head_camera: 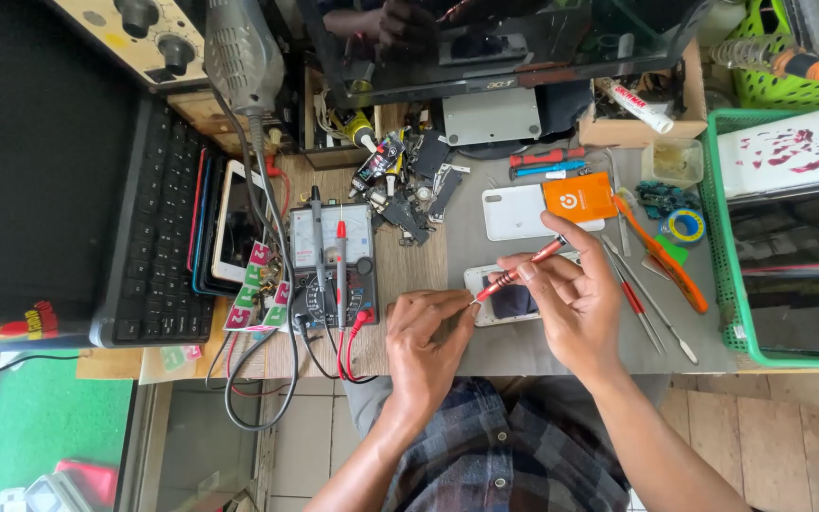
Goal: Final assembly of a smartphone including securing internal components with screws, attaching the back cover, and cleaning the screen.
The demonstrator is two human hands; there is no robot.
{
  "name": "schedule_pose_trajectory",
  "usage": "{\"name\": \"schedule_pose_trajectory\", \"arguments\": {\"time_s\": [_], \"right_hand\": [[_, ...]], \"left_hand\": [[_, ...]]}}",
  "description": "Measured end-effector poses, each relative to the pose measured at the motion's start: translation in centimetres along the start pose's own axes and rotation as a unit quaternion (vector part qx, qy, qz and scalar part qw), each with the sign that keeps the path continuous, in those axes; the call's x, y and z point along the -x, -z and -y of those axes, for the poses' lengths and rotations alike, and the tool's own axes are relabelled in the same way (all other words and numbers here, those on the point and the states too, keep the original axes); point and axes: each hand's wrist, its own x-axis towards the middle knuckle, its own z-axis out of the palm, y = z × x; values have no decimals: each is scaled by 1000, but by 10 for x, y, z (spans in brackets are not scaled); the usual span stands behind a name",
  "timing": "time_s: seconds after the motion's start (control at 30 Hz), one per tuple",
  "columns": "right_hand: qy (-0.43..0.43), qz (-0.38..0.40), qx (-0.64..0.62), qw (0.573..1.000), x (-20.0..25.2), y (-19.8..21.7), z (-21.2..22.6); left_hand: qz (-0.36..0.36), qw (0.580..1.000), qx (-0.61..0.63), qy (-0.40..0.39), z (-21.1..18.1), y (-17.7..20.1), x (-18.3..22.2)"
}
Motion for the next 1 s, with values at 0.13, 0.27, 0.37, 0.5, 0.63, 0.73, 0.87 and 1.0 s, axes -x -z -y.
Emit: {"name": "schedule_pose_trajectory", "arguments": {"time_s": [0.13,0.27,0.37,0.5,0.63,0.73,0.87,1.0], "right_hand": [[17,14,11,1000,1,2,1],[29,18,8,999,1,3,1],[33,19,13,999,2,3,0],[40,16,8,999,2,6,-2],[43,14,15,999,2,6,0],[47,12,9,999,3,5,0],[41,18,-6,999,4,4,-1],[36,17,10,999,4,5,0]], "left_hand": [[14,1000,1,-11,-1,1,0],[18,1000,21,-6,-1,1,1],[26,1000,12,-8,3,1,2],[30,999,10,-15,5,1,3],[34,999,0,-17,7,0,4],[35,999,-2,-16,9,-1,5],[38,999,-22,-24,11,-2,7],[38,999,-23,-29,13,-2,7]]}}
